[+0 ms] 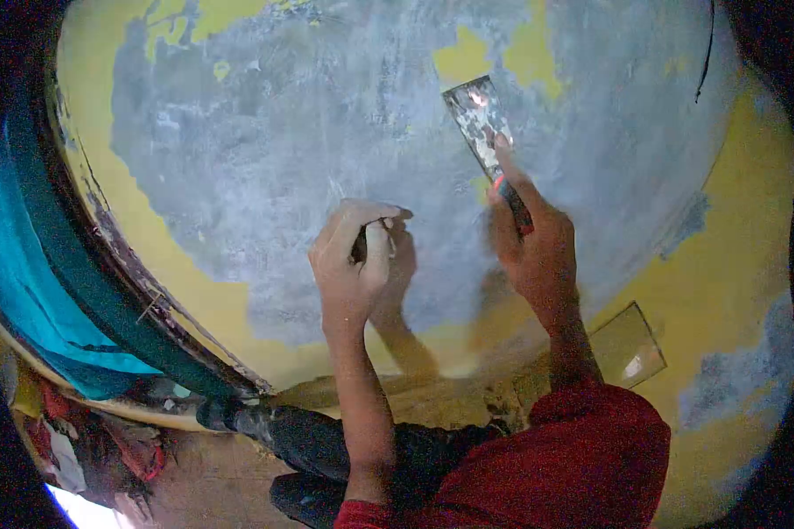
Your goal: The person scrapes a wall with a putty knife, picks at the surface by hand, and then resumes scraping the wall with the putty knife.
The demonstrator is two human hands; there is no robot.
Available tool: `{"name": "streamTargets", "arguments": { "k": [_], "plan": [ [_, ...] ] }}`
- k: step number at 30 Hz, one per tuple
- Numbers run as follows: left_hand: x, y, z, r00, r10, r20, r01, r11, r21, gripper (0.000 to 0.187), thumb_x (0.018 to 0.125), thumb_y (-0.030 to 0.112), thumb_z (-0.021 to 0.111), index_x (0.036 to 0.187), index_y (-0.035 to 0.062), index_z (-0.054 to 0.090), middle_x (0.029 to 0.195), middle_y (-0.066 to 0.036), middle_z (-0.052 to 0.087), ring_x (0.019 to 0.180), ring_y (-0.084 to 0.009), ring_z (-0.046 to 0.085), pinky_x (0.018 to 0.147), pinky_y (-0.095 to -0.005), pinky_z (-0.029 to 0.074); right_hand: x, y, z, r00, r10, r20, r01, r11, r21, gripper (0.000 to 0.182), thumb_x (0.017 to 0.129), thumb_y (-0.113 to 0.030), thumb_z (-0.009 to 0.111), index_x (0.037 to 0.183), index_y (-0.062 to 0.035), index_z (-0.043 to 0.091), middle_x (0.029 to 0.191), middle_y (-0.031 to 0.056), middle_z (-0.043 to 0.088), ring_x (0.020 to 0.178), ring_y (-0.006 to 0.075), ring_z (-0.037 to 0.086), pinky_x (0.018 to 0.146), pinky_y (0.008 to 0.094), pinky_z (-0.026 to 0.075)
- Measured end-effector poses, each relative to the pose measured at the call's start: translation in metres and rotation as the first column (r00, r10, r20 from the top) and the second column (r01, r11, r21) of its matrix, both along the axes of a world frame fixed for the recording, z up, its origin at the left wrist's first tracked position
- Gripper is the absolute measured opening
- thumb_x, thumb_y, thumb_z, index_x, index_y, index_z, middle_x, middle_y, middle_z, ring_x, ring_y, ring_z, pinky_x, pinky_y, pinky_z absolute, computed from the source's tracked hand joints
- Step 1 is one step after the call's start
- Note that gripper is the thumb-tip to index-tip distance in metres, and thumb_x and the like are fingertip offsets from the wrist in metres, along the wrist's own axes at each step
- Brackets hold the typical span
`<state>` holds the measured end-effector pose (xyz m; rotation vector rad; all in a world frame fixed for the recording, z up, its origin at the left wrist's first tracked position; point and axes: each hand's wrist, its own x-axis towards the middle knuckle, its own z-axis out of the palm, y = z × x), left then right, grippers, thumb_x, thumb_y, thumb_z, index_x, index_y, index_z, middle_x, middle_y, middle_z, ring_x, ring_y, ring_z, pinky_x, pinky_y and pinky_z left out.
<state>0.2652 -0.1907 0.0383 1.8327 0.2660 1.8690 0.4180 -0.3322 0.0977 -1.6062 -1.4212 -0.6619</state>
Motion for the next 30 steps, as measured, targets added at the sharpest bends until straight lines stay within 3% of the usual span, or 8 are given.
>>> {"name": "streamTargets", "arguments": {
  "k": [4, 6, 12, 16, 19, 21, 24, 30],
  "plan": [
    [0.008, -0.003, -0.002, 1.0, -0.013, -0.002, 0.013, 0.999, 0.05, 0.018, 0.089, -0.004, 0.056, 0.092, 0.0034, 0.072, 0.085, -0.009, 0.07, 0.075, -0.0196, 0.067, 0.068, -0.0314, 0.052, 0.005, 0.003, 0.01, 0.998, 0.0, 0.062, -0.002, 0.999, 0.043, 0.049, 0.105, -0.022, 0.059, 0.154, -0.0185, 0.051, 0.082, 0.0146, 0.068, 0.057, 0.0118, 0.044, 0.056, 0.0315, 0.046],
    [0.007, -0.007, -0.002, 0.999, -0.011, -0.031, 0.012, 0.999, 0.031, 0.018, 0.089, -0.005, 0.056, 0.092, 0.0033, 0.072, 0.085, -0.009, 0.07, 0.076, -0.02, 0.068, 0.069, -0.0316, 0.053, -0.01, 0.004, 0.029, 0.984, -0.178, -0.011, 0.174, 0.975, -0.141, 0.049, 0.105, -0.023, 0.059, 0.153, -0.0193, 0.052, 0.097, 0.0185, 0.073, 0.06, 0.0092, 0.047, 0.059, 0.0314, 0.048],
    [0.001, -0.005, 0.003, 1.0, 0.007, 0.014, -0.007, 1.0, 0.018, 0.019, 0.088, -0.006, 0.056, 0.092, 0.0032, 0.073, 0.084, -0.009, 0.07, 0.074, -0.0187, 0.067, 0.066, -0.0304, 0.052, 0.006, -0.002, 0.011, 0.999, -0.022, 0.036, 0.021, 0.999, 0.03, 0.045, 0.105, -0.025, 0.059, 0.15, -0.0198, 0.055, 0.118, 0.0207, 0.072, 0.056, 0.0133, 0.051, 0.06, 0.0317, 0.049],
    [0.004, -0.012, 0.004, 0.999, -0.028, -0.028, 0.028, 1.0, -0.009, 0.019, 0.089, -0.005, 0.056, 0.092, 0.0035, 0.073, 0.084, -0.009, 0.069, 0.071, -0.0176, 0.066, 0.064, -0.03, 0.051, -0.001, -0.002, 0.032, 0.99, -0.136, -0.023, 0.134, 0.987, -0.089, 0.045, 0.106, -0.027, 0.059, 0.15, -0.0199, 0.056, 0.119, 0.02, 0.071, 0.059, 0.0123, 0.053, 0.062, 0.0323, 0.05],
    [0.007, -0.013, 0.002, 0.999, -0.01, -0.036, 0.011, 0.999, 0.032, 0.019, 0.089, -0.004, 0.056, 0.092, 0.0037, 0.073, 0.083, -0.009, 0.069, 0.07, -0.0174, 0.066, 0.063, -0.0301, 0.051, 0.002, 0.001, 0.029, 0.986, -0.066, 0.156, 0.062, 0.998, 0.028, 0.045, 0.106, -0.029, 0.058, 0.15, -0.0212, 0.056, 0.109, 0.0191, 0.073, 0.062, 0.0097, 0.051, 0.063, 0.031, 0.049],
    [0.002, -0.009, 0.002, 1.0, 0.021, -0.023, -0.019, 0.998, 0.065, 0.019, 0.089, -0.004, 0.056, 0.092, 0.0037, 0.073, 0.083, -0.008, 0.069, 0.07, -0.0171, 0.066, 0.063, -0.0299, 0.051, -0.007, -0.007, 0.024, 0.988, -0.154, -0.008, 0.151, 0.978, -0.142, 0.044, 0.107, -0.03, 0.057, 0.15, -0.0228, 0.057, 0.095, 0.0162, 0.072, 0.062, 0.0111, 0.047, 0.062, 0.0295, 0.047],
    [-0.004, -0.006, 0.002, 1.0, 0.003, -0.029, -0.004, 1.0, -0.018, 0.019, 0.089, -0.004, 0.056, 0.093, 0.0045, 0.073, 0.082, -0.008, 0.069, 0.071, -0.0187, 0.066, 0.064, -0.0312, 0.051, -0.001, -0.005, 0.009, 0.997, -0.082, -0.009, 0.081, 0.996, -0.039, 0.043, 0.107, -0.031, 0.057, 0.149, -0.0226, 0.057, 0.085, 0.0153, 0.067, 0.061, 0.012, 0.042, 0.059, 0.0285, 0.045],
    [-0.001, -0.009, -0.001, 0.999, -0.03, -0.026, 0.029, 0.999, -0.039, 0.018, 0.089, -0.002, 0.058, 0.093, 0.0057, 0.073, 0.083, -0.008, 0.068, 0.073, -0.0194, 0.066, 0.066, -0.0312, 0.051, 0.004, -0.002, 0.014, 0.997, -0.033, 0.065, 0.033, 0.999, 0.003, 0.042, 0.107, -0.024, 0.058, 0.149, -0.0202, 0.058, 0.095, 0.0203, 0.071, 0.063, 0.0094, 0.043, 0.059, 0.0281, 0.045]
  ]
}}
